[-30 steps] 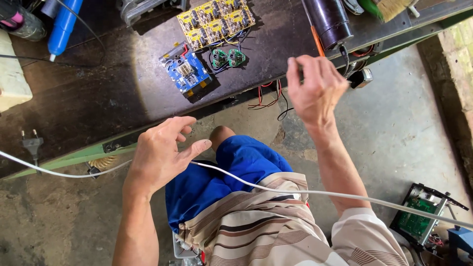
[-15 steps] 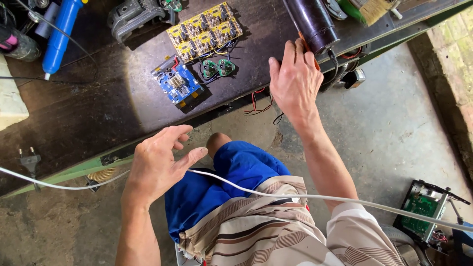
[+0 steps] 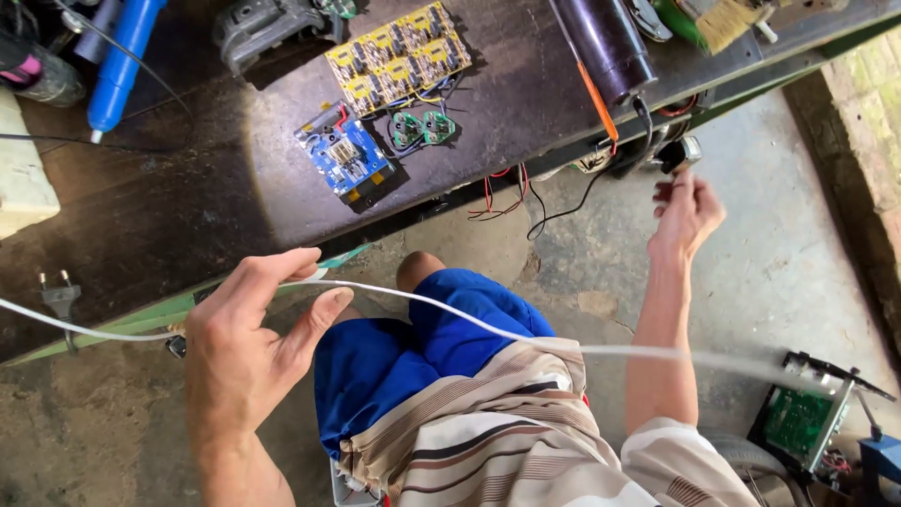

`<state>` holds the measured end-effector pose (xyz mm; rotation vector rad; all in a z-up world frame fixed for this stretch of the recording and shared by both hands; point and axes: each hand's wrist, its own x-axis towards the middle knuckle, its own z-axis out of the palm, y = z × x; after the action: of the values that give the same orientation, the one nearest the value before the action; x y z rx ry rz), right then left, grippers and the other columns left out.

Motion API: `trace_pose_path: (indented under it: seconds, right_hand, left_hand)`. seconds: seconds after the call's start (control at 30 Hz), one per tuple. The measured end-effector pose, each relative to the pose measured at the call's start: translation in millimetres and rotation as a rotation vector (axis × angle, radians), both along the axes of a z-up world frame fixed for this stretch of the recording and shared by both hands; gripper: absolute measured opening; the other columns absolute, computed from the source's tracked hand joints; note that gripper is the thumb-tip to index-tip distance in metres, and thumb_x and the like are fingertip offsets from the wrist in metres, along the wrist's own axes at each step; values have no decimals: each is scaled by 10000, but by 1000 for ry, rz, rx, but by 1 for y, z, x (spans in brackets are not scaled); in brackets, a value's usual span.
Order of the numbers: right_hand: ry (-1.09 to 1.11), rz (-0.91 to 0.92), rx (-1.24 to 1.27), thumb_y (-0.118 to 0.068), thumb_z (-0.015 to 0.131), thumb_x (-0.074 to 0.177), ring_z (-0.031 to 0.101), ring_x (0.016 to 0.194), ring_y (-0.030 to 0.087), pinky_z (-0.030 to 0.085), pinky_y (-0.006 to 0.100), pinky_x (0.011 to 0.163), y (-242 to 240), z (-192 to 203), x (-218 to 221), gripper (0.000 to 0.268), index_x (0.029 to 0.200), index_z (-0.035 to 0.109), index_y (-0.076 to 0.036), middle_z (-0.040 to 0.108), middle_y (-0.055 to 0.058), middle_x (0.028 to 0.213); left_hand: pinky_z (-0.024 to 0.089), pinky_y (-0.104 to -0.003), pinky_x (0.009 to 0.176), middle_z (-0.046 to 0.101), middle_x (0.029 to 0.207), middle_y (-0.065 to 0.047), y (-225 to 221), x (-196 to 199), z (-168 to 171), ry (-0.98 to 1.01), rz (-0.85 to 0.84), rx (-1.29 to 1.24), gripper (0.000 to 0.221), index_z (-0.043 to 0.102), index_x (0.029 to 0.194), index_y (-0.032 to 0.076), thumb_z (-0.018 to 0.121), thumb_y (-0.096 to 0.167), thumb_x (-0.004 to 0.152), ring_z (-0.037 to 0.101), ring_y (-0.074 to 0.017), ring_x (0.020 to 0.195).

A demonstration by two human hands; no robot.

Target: A person is diagnosing and repairing a circuit board at a workbench using a multimeter and probes.

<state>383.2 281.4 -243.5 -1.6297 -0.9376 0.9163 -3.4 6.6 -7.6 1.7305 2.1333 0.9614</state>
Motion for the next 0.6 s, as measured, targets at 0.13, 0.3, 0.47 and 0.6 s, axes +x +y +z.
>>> trace_pose_path:
  seconds: [0.13, 0.3, 0.47, 0.6]
  right_hand:
    - [-109, -9, 36, -171, 649, 1031, 694, 617, 67, 494, 184, 475, -5, -3, 0, 187, 1058, 777, -38, 756, 22, 773]
    - [-506, 284, 860, -95, 614, 1185, 816, 770, 280, 542, 319, 628, 38, 92, -31, 280, 968, 698, 60, 639, 107, 699]
    - [-648, 728, 1047, 138, 627, 1149, 563, 634, 182, 393, 262, 525, 85, 156, -100, 152, 1160, 777, 160, 757, 217, 883]
    - [-725, 1052, 924, 67, 552, 1064, 738, 953, 369, 585, 451, 822, 83, 166, -190, 259, 1272, 685, 144, 750, 291, 1129]
  left_hand:
    - [548, -366, 883, 727, 1048, -64, 2, -1, -2, 41, 16, -4, 346, 705, 1165, 48, 762, 301, 936, 720, -224, 977]
    - [548, -369, 896, 720, 1089, -103, 13, 1, -3, 42, -1, 21, 346, 704, 1158, 30, 751, 295, 940, 713, -248, 995]
    - [554, -384, 951, 719, 1124, -121, 19, 0, -13, 93, 31, 64, 331, 722, 1152, 43, 763, 293, 940, 705, -272, 1068]
    - [563, -387, 938, 716, 1140, -123, 19, -1, -16, 116, 46, 92, 342, 724, 1150, 44, 759, 309, 936, 700, -271, 1062]
